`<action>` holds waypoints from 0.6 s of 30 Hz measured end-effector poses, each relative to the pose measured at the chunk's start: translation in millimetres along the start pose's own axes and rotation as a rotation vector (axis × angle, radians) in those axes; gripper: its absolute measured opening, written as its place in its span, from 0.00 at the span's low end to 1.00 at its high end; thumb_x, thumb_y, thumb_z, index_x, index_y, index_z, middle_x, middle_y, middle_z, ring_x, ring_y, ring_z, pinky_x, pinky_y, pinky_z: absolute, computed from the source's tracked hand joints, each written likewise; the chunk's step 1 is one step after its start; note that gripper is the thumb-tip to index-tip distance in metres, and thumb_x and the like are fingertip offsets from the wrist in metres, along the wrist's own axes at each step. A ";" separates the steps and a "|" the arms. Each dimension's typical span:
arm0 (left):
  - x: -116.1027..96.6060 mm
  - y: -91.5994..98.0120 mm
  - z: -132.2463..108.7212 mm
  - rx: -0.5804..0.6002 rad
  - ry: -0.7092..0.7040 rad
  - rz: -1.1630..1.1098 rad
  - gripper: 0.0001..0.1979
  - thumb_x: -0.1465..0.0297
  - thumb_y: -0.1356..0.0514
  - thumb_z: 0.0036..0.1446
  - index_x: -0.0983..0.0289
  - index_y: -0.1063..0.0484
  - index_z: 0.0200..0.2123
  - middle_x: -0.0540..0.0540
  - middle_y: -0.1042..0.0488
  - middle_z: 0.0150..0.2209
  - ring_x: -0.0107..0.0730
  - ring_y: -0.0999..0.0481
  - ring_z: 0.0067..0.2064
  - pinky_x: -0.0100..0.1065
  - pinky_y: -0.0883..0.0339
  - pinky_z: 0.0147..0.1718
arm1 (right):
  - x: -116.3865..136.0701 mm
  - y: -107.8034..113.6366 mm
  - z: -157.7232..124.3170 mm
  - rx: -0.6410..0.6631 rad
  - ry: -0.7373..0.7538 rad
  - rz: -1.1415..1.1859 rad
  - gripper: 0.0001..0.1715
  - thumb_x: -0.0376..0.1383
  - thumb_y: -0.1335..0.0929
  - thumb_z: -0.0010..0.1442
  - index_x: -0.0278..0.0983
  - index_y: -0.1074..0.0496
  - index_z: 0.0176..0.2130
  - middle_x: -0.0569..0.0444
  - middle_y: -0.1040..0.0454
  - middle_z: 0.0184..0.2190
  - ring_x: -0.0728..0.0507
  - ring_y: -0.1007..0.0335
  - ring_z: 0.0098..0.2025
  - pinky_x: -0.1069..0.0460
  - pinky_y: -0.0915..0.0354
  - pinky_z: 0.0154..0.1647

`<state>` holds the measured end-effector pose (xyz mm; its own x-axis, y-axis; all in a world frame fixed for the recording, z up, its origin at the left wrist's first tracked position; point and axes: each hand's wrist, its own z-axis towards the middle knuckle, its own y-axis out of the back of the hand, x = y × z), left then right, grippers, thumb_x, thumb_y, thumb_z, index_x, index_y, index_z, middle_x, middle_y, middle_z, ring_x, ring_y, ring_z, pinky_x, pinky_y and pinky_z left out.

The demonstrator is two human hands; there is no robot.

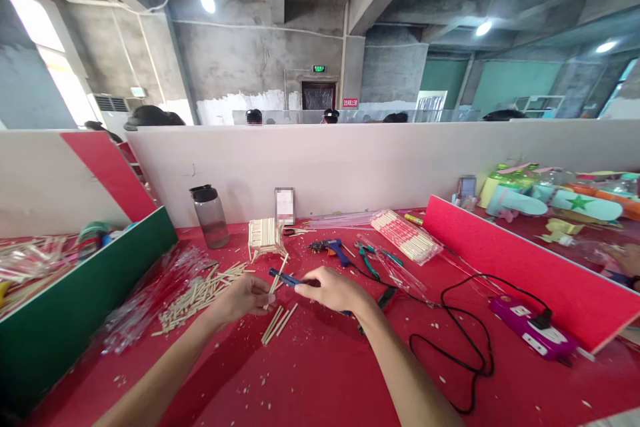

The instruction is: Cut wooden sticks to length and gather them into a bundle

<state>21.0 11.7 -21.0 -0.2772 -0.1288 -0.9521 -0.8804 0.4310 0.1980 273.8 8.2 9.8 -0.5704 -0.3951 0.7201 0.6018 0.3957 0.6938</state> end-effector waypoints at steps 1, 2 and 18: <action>-0.1 0.8 -0.2 0.002 0.001 0.010 0.18 0.57 0.26 0.39 0.66 0.24 0.21 0.54 0.26 0.23 0.33 0.26 0.29 0.35 0.28 0.34 | -0.4 -0.7 0.7 0.008 0.003 -0.005 0.26 0.54 0.38 0.63 0.35 0.27 0.33 0.57 0.30 0.24 0.48 0.39 0.27 0.54 0.48 0.28; 0.0 1.6 -0.2 0.002 0.002 0.020 0.18 0.57 0.26 0.39 0.66 0.24 0.22 0.54 0.26 0.24 0.33 0.25 0.29 0.35 0.27 0.34 | -0.7 -1.6 1.5 0.017 0.006 -0.013 0.26 0.53 0.38 0.64 0.35 0.27 0.32 0.58 0.31 0.24 0.48 0.39 0.27 0.54 0.48 0.28; 8.9 10.7 7.4 0.014 -0.020 0.060 0.19 0.55 0.28 0.40 0.66 0.23 0.23 0.54 0.24 0.25 0.33 0.24 0.29 0.34 0.26 0.34 | 19.1 -21.5 -1.3 -0.077 -0.115 -0.514 0.30 0.47 0.49 0.71 0.36 0.27 0.41 0.43 0.20 0.38 0.38 0.24 0.41 0.50 0.42 0.39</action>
<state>12.0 21.7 -29.0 -0.3215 -0.0840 -0.9432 -0.8570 0.4495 0.2521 250.6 -8.9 8.6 -0.8578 -0.4265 0.2868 0.2652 0.1108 0.9578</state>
